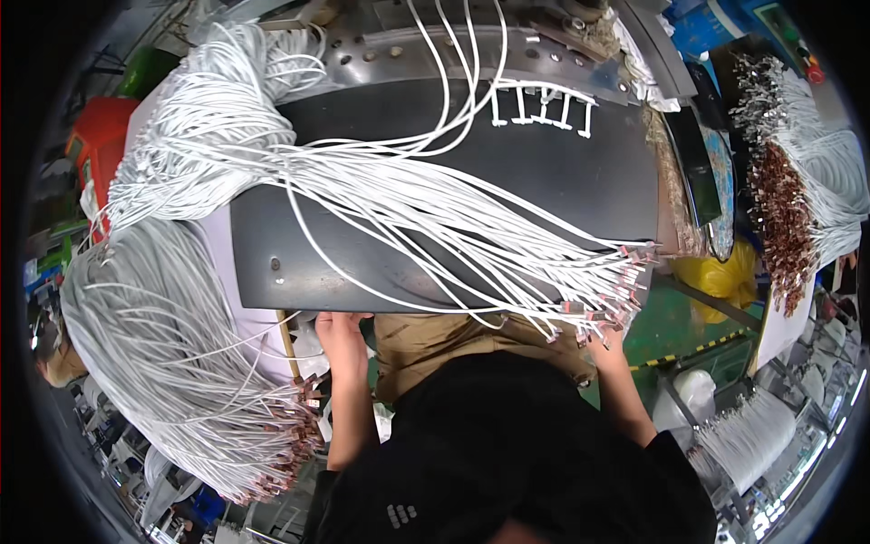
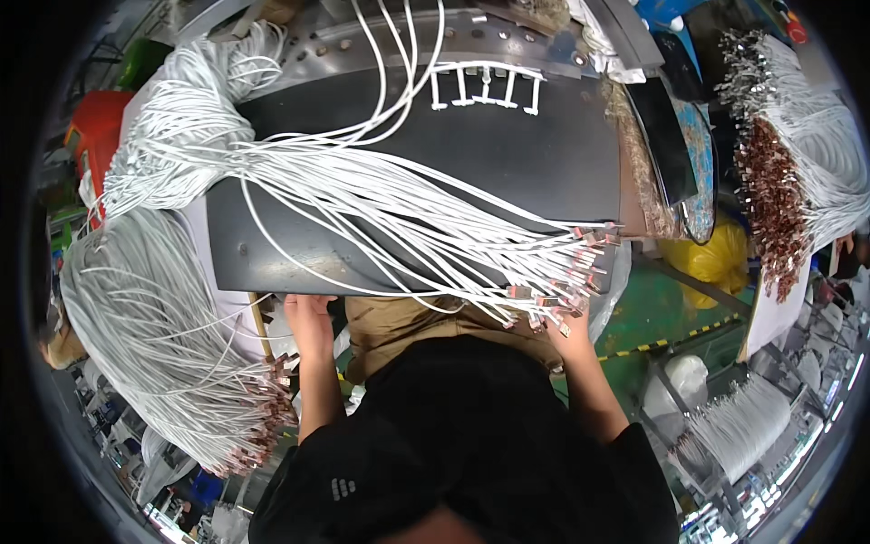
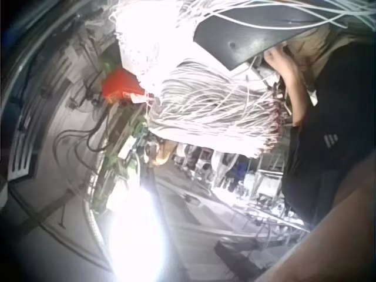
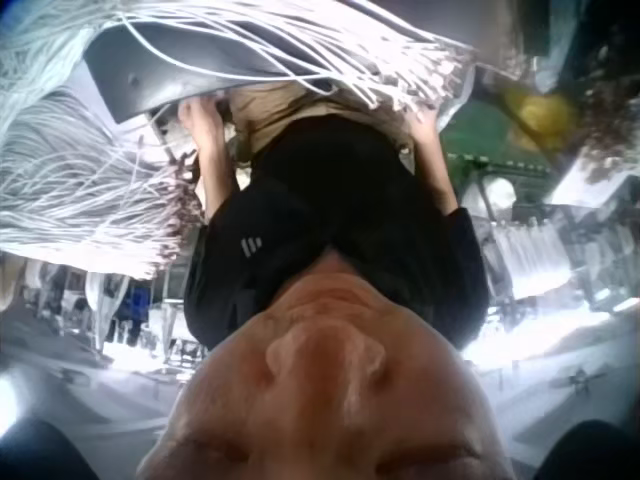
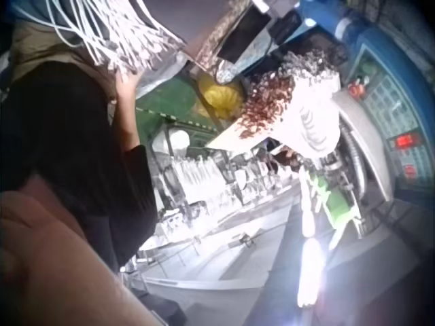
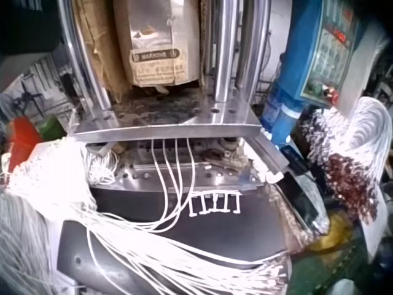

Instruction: Arranging and inserting bundles of white cables into an assembly fixture for processing.

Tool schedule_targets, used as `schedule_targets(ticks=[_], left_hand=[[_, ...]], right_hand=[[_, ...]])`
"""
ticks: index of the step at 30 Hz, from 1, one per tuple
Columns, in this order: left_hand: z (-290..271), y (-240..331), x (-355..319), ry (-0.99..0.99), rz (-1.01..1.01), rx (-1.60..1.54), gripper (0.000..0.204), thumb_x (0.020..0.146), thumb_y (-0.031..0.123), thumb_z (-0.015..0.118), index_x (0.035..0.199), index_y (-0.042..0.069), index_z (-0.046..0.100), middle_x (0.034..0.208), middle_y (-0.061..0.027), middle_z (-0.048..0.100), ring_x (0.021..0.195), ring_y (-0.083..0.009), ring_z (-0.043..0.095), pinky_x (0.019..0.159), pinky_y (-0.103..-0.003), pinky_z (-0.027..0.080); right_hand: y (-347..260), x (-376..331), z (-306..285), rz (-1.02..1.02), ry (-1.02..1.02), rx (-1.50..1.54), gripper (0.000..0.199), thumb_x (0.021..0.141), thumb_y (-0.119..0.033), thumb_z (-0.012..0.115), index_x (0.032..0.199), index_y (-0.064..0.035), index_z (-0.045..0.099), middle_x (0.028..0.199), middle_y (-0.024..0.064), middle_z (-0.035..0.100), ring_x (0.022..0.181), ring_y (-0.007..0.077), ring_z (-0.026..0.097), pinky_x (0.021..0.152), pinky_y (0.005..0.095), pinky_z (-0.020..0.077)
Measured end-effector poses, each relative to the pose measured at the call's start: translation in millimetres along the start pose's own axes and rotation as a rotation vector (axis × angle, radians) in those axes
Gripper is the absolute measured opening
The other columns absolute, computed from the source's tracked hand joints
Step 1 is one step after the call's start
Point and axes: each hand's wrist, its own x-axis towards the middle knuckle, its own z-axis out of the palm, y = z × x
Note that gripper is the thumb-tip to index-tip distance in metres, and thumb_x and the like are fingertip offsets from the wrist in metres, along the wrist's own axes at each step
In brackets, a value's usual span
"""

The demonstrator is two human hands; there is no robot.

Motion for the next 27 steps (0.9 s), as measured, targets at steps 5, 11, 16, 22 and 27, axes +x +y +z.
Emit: schedule_targets(ticks=[5, 11, 16, 22, 27], left_hand=[[-23, -3, 1, 0.032, 0.018, 0.015, 0.012, 0.100, 0.010, 0.057, 0.098, 0.001, 0.066, 0.099, -0.0054, 0.069, 0.092, -0.0153, 0.066, 0.083, -0.031, 0.053], [-6, 2, -3, 0.156, 0.037, 0.065, 0.010, 0.100, 0.008, 0.057, 0.102, 0.001, 0.064, 0.103, -0.0059, 0.068, 0.094, -0.0140, 0.065, 0.086, -0.030, 0.051], [-10, -4, -3, 0.082, 0.059, 0.014, 0.005, 0.099, 0.008, 0.056, 0.098, 0.004, 0.059, 0.095, -0.0050, 0.066, 0.088, -0.0148, 0.065, 0.081, -0.030, 0.052], [-21, -33, -15, -0.031, 0.026, 0.262, 0.011, 0.101, 0.013, 0.057, 0.103, 0.002, 0.060, 0.097, -0.0075, 0.066, 0.089, -0.0171, 0.063, 0.077, -0.031, 0.050], [-6, 17, -33, 0.052, 0.931, 0.851, 0.019, 0.099, 0.009, 0.061, 0.115, -0.001, 0.059, 0.109, -0.0141, 0.063, 0.094, -0.0218, 0.060, 0.075, -0.033, 0.050]], right_hand=[[9, -9, -24, -0.238, -0.216, -0.389, 0.037, 0.084, -0.024, 0.073, 0.116, -0.0065, 0.067, 0.122, 0.0123, 0.065, 0.116, 0.0306, 0.059, 0.104, 0.0468, 0.0437], [10, 18, -28, -0.584, -0.196, -0.602, 0.038, 0.085, -0.024, 0.073, 0.120, -0.0081, 0.067, 0.124, 0.0112, 0.064, 0.122, 0.0305, 0.056, 0.106, 0.0455, 0.0421], [4, 6, -30, -0.187, -0.304, -0.329, 0.036, 0.088, -0.026, 0.069, 0.120, -0.0088, 0.067, 0.125, 0.0118, 0.065, 0.120, 0.0305, 0.058, 0.107, 0.0417, 0.0426], [-32, 44, -39, -0.117, -0.597, -0.716, 0.030, 0.090, -0.032, 0.066, 0.098, -0.0034, 0.073, 0.100, 0.0103, 0.074, 0.091, 0.0257, 0.070, 0.080, 0.0386, 0.0539], [-100, 90, -123, 0.281, -0.462, 0.028, 0.042, 0.097, -0.038, 0.060, 0.095, 0.0008, 0.074, 0.074, 0.0067, 0.072, 0.064, 0.0129, 0.067, 0.058, 0.0256, 0.0502]])
